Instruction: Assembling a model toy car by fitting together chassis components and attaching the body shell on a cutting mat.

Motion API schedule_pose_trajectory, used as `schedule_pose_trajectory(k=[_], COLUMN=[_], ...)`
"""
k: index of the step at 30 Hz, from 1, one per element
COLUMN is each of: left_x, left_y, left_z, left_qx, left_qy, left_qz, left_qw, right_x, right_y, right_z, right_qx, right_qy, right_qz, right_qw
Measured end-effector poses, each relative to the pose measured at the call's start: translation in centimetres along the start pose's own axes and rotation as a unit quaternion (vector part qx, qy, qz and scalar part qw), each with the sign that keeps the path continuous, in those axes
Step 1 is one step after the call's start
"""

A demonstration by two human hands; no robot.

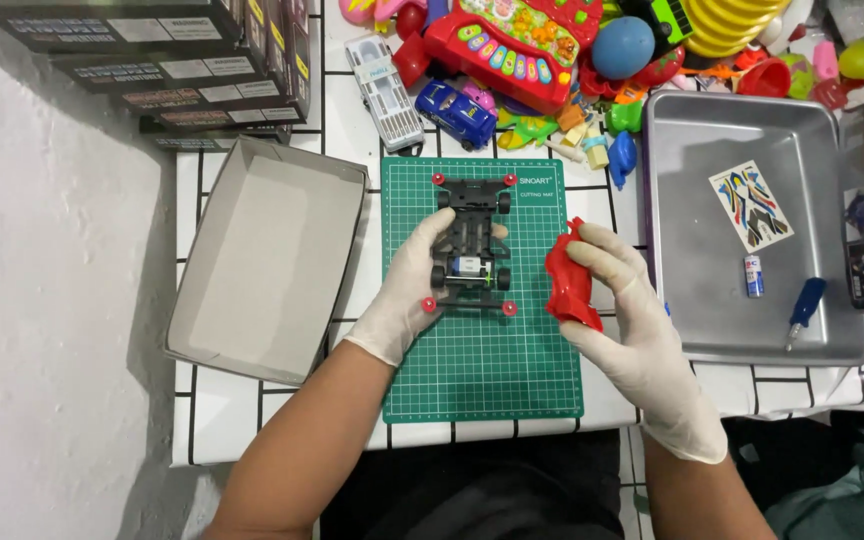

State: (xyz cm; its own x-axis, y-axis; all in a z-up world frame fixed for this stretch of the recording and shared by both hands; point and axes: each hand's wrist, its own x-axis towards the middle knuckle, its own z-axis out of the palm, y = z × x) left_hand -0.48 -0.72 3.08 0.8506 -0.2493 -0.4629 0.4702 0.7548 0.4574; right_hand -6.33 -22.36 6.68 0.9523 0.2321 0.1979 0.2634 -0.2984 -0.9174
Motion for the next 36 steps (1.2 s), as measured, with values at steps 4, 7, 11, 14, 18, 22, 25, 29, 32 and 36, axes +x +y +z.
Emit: schedule_pose_trajectory(k=[4,7,11,14,18,22,25,29,32,36], left_x=[0.4,0.4,0.9,1.5,1.0,1.9,2.1,2.2,2.3,2.4], left_y=[1.3,1.3,0.2,0.0,0.5,-0.2,-0.4,-0.4,-0.4,-0.6], left_z=[0.2,0.7,-0.7,-1.2,-0.2,-1.1,-0.9,-0.8,-0.9,-1.1], left_qx=[0.105,0.138,0.118,0.071,0.107,0.035,0.033,0.031,0.038,0.036], left_qy=[0.033,0.178,0.126,0.076,0.119,0.045,0.058,0.083,0.089,0.096], left_qz=[-0.049,-0.100,-0.101,-0.096,-0.125,-0.090,-0.091,-0.097,-0.100,-0.086], left_qw=[0.993,0.969,0.980,0.990,0.979,0.994,0.994,0.991,0.990,0.991], right_x=[4.0,6.1,6.9,7.3,7.4,7.5,7.2,6.9,7.0,7.0], right_y=[-2.3,-0.7,2.1,2.7,2.8,3.4,3.8,4.0,4.3,4.3], right_z=[0.9,2.1,3.6,4.3,4.1,3.7,3.5,3.3,3.4,3.4], right_qx=[-0.080,-0.109,-0.194,-0.228,-0.246,-0.215,-0.193,-0.198,-0.199,-0.201], right_qy=[-0.089,-0.147,-0.145,-0.125,-0.118,-0.142,-0.158,-0.168,-0.161,-0.160], right_qz=[-0.034,-0.083,-0.205,-0.251,-0.288,-0.279,-0.247,-0.219,-0.229,-0.226], right_qw=[0.992,0.980,0.948,0.933,0.918,0.925,0.936,0.941,0.939,0.939])
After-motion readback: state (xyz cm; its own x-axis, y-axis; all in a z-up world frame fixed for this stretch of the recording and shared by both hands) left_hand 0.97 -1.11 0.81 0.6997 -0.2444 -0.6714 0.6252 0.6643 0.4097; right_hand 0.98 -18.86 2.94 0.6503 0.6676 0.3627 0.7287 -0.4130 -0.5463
